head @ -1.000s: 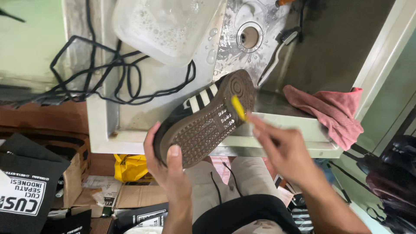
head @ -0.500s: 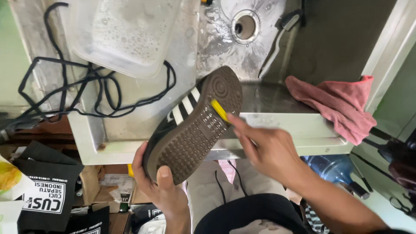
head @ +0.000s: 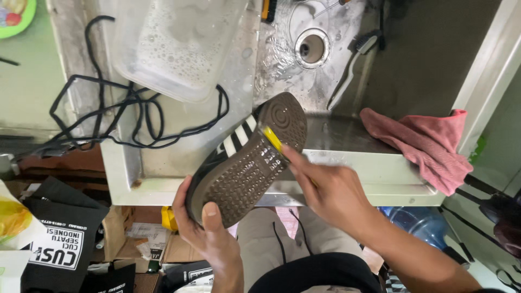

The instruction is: The person cleans the sole of a sneaker using a small yellow brush and soapy water at a metal sink, repeatedly scrubbing different sections of the sole before rinsing the brush.

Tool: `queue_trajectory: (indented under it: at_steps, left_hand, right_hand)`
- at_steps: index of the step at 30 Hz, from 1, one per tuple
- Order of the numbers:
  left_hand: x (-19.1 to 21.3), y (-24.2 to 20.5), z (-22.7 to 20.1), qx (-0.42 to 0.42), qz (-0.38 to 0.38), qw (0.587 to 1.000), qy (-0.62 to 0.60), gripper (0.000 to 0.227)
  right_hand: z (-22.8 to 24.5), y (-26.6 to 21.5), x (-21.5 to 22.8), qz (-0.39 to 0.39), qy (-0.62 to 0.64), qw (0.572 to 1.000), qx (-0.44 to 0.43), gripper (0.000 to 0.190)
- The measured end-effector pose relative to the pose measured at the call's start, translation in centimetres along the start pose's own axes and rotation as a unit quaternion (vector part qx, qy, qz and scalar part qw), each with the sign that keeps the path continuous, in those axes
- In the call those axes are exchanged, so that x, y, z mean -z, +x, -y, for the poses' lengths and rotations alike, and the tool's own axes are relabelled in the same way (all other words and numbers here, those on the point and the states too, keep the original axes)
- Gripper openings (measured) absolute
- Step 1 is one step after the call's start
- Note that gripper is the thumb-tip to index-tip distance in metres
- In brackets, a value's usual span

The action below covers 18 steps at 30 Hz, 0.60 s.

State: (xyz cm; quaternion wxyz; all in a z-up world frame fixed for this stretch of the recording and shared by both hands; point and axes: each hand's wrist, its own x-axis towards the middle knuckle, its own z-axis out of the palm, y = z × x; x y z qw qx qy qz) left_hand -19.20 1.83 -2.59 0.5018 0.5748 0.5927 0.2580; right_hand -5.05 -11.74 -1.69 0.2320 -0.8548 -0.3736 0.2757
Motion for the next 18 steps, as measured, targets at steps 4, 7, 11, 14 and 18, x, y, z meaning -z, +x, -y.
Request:
queue_trajectory:
  at_steps: [4, 7, 11, 14, 18]
  left_hand:
    - [-0.3, 0.2, -0.4, 0.006, 0.005, 1.0, -0.015, 0.061]
    - [-0.4, -0.1, -0.5, 0.018, 0.003, 0.999, -0.027, 0.063]
    - [-0.5, -0.2, -0.4, -0.003, -0.002, 1.0, -0.013, 0.061]
    - [-0.3, 0.0, -0.6, 0.002, 0.009, 1.0, -0.007, 0.062]
    - [-0.6, -0.1, -0.5, -0.007, 0.009, 1.0, -0.02, 0.058]
  right_hand:
    - [0.6, -3.9, 1.5, 0.042, 0.018, 0.998, -0.051, 0.046]
    - [0.4, -1.7, 0.8, 0.048, 0.008, 0.996, -0.07, 0.046]
    - [0.6, -0.3, 0.4, -0.006, 0.053, 0.999, -0.004, 0.041]
    - [1.3, -4.0, 1.3, 0.023, 0.054, 0.997, -0.042, 0.043]
    - [1.1, -1.3, 1.3, 0.034, 0.045, 0.997, -0.052, 0.04]
